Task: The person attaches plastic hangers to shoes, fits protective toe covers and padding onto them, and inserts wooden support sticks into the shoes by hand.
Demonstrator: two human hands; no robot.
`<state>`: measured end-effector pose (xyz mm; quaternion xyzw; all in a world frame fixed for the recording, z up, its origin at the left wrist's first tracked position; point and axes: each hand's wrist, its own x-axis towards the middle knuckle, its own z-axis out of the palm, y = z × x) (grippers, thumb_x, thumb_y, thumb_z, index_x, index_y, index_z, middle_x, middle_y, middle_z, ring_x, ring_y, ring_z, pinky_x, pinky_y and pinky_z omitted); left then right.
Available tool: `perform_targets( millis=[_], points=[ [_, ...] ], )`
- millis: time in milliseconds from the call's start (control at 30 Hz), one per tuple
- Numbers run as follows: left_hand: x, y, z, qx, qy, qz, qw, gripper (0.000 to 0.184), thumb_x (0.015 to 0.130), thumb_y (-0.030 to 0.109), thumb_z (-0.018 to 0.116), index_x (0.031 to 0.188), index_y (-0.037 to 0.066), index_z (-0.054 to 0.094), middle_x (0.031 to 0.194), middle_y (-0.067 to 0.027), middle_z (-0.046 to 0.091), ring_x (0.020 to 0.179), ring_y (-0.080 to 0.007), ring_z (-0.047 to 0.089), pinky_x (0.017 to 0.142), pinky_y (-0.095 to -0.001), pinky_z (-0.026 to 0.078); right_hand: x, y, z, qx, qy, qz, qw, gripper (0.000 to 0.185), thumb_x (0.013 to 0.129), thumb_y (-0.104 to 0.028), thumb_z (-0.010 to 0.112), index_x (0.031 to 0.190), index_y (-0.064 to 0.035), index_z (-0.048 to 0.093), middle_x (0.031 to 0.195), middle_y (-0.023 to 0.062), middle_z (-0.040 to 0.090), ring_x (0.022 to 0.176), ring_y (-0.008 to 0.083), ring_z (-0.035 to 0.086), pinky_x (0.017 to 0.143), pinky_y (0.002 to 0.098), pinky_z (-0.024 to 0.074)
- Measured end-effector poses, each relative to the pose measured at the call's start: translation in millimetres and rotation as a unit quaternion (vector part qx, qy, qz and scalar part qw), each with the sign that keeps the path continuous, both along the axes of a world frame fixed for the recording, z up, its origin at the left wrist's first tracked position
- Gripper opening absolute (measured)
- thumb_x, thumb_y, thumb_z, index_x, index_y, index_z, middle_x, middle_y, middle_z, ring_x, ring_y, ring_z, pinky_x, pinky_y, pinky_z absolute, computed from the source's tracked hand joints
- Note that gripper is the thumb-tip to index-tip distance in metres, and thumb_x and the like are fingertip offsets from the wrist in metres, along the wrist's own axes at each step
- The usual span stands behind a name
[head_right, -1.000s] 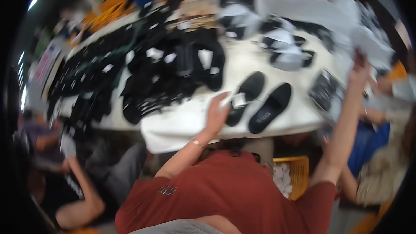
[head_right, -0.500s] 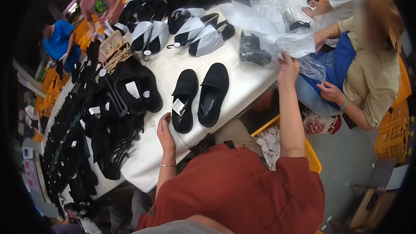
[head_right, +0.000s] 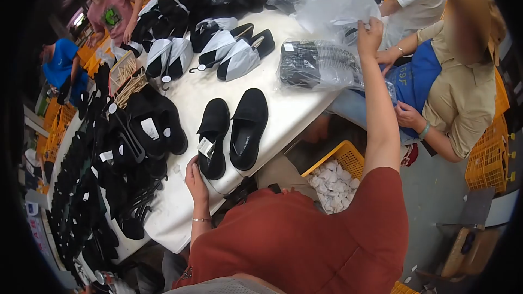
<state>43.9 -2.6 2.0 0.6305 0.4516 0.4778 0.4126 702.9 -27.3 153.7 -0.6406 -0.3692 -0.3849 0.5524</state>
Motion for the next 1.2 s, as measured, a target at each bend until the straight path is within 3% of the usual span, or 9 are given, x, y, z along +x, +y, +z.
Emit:
perform_targets(
  millis=[167,267,367,600,867,933,1000,1067,1200],
  points=[
    [1.9,0.6,-1.2,0.008,0.028,0.002,1.0,0.036,0.109,0.018,0.042,0.128,-0.005,0.062,0.123,-0.0165,0.066,0.116,-0.0234,0.061,0.104,-0.0345,0.045,5.8,27.6,-43.4,-0.142,0.019,-0.025,0.989,0.025,0.084,-0.011,0.068,0.106,-0.0005,0.063,0.111,0.0166,0.061,0.103,0.0363,0.061,0.087,0.0464,0.0522],
    [1.2,1.5,-3.6,0.004,0.038,0.004,0.999,0.037,0.109,0.019,0.042,0.128,-0.006,0.062,0.123,-0.0168,0.066,0.116,-0.0242,0.061,0.104,-0.0349,0.044,12.0,42.4,-80.7,-0.265,0.132,-0.023,0.955,0.033,0.083,-0.009,0.063,0.115,-0.0026,0.065,0.127,0.0154,0.062,0.117,0.0377,0.059,0.102,0.0458,0.0473],
    [2.8,0.7,-2.1,0.007,0.058,0.012,0.998,0.038,0.109,0.019,0.041,0.129,-0.006,0.061,0.124,-0.017,0.065,0.117,-0.0249,0.061,0.105,-0.0354,0.044,23.1,50.1,-109.7,-0.281,0.108,0.028,0.953,0.063,0.081,-0.001,0.053,0.143,-0.0095,0.056,0.157,0.0146,0.045,0.14,0.0365,0.046,0.114,0.0425,0.0402],
    [2.8,2.0,-0.9,0.018,0.073,0.008,0.997,0.038,0.108,0.018,0.04,0.132,-0.006,0.059,0.129,-0.0174,0.063,0.121,-0.0261,0.059,0.106,-0.0363,0.044,-22.4,27.9,-88.9,-0.23,0.117,0.022,0.966,0.067,0.082,0.004,0.048,0.148,-0.0109,0.051,0.156,0.0145,0.046,0.139,0.0366,0.047,0.113,0.0436,0.0404],
    [-13.9,-13.5,14.7,-0.027,-0.021,0.045,0.998,0.038,0.11,0.017,0.041,0.139,-0.003,0.055,0.139,-0.0144,0.057,0.121,-0.0234,0.06,0.106,-0.0357,0.046,-145.2,-42.1,-52.9,-0.162,-0.082,0.107,0.978,0.052,0.086,0.004,0.057,0.137,-0.0025,0.059,0.142,0.0206,0.057,0.126,0.0387,0.058,0.105,0.0448,0.0461],
    [-20.7,-31.1,25.8,-0.021,-0.019,0.042,0.999,0.036,0.108,0.013,0.045,0.139,-0.002,0.055,0.139,-0.013,0.058,0.12,-0.0219,0.061,0.105,-0.0348,0.046,-211.2,-78.2,-71.4,-0.205,-0.059,0.189,0.959,0.039,0.088,0.005,0.061,0.127,0.0,0.065,0.125,0.0189,0.066,0.113,0.0301,0.066,0.096,0.0364,0.0514],
    [-32.9,-46.1,18.6,-0.023,-0.014,0.032,0.999,0.037,0.103,0.006,0.05,0.139,-0.001,0.056,0.139,-0.0119,0.058,0.116,-0.0201,0.061,0.104,-0.034,0.046,-274.5,-116.9,-110.9,-0.321,0.116,0.354,0.871,0.03,0.088,0.002,0.064,0.118,0.0011,0.068,0.107,0.0152,0.071,0.098,0.0277,0.07,0.09,0.036,0.0535],
    [-42.4,-64.6,14.0,-0.012,0.021,0.016,1.0,0.039,0.101,0.005,0.052,0.139,-0.001,0.056,0.138,-0.0123,0.058,0.115,-0.021,0.062,0.104,-0.0339,0.046,-324.2,-129.0,-147.5,-0.398,0.053,0.439,0.804,0.027,0.087,-0.011,0.071,0.112,-0.0022,0.071,0.108,0.0147,0.072,0.099,0.0304,0.07,0.089,0.041,0.0545],
    [-46.0,-93.7,12.0,0.037,0.122,-0.042,0.991,0.037,0.095,0.003,0.06,0.132,-0.002,0.06,0.129,-0.0182,0.062,0.109,-0.0275,0.065,0.096,-0.0364,0.051,-392.1,-132.0,-199.7,-0.448,0.145,0.486,0.737,0.053,0.085,-0.017,0.076,0.135,-0.0044,0.061,0.132,0.0169,0.063,0.11,0.0309,0.067,0.088,0.0375,0.0556]
  ],
)
